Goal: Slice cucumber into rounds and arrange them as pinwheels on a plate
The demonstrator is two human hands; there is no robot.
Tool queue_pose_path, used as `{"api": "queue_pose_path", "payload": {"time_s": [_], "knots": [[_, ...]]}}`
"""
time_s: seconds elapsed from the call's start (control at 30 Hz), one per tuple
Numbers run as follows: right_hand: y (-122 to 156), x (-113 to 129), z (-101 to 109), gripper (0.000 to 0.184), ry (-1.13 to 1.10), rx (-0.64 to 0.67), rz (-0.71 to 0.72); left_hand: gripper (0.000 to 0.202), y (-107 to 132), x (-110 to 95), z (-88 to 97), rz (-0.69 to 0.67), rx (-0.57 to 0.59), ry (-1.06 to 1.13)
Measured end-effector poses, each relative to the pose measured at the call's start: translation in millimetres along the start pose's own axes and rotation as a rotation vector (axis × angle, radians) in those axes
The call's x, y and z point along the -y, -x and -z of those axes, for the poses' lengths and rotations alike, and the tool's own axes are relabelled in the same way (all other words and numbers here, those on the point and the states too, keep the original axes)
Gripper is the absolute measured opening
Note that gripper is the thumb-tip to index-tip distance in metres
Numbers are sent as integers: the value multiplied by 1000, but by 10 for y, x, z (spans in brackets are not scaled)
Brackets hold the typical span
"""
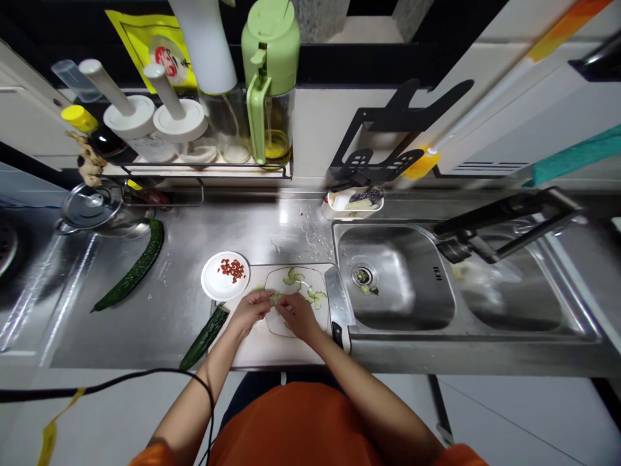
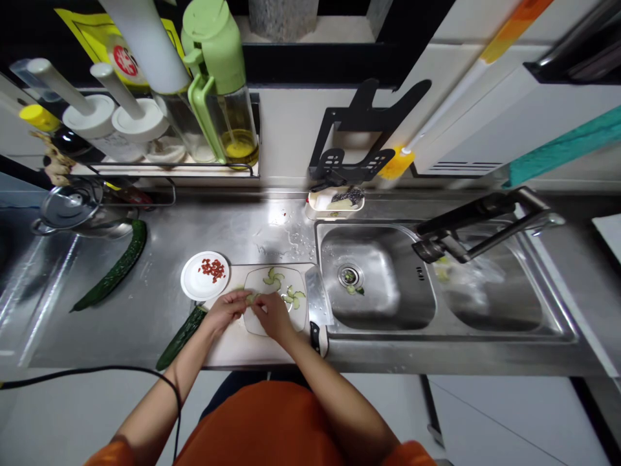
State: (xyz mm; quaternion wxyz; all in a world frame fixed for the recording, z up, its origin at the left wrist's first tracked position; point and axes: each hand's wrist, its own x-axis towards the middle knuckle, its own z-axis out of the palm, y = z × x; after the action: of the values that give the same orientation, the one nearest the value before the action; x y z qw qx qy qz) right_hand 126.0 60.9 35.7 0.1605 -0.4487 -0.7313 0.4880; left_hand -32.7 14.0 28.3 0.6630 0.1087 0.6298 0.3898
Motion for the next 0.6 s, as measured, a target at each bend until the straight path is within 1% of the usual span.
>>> {"api": "queue_pose_path", "payload": {"time_s": [0.1, 0.2, 0.3, 0.4, 0.47, 0.6], "knots": [[-11, -11, -22, 13, -138, 10, -128, 42, -35, 32, 3, -70, -13, 3], [-27, -29, -46, 13, -283, 33, -249, 35, -70, 68, 1, -170, -47, -37], [-40, -55, -63, 12, -338, 42, -317, 30, -111, 116, 11, -280, -77, -122], [-41, -88, -78, 7, -299, 0, -329, 23, -161, 166, 40, -393, -126, -292], [-35, -110, -91, 8, -253, -38, -323, 19, -181, 178, 58, -469, -164, -438], [-25, -146, -118, 10, -114, -65, -256, 15, -150, 117, 48, -577, -197, -706]]}}
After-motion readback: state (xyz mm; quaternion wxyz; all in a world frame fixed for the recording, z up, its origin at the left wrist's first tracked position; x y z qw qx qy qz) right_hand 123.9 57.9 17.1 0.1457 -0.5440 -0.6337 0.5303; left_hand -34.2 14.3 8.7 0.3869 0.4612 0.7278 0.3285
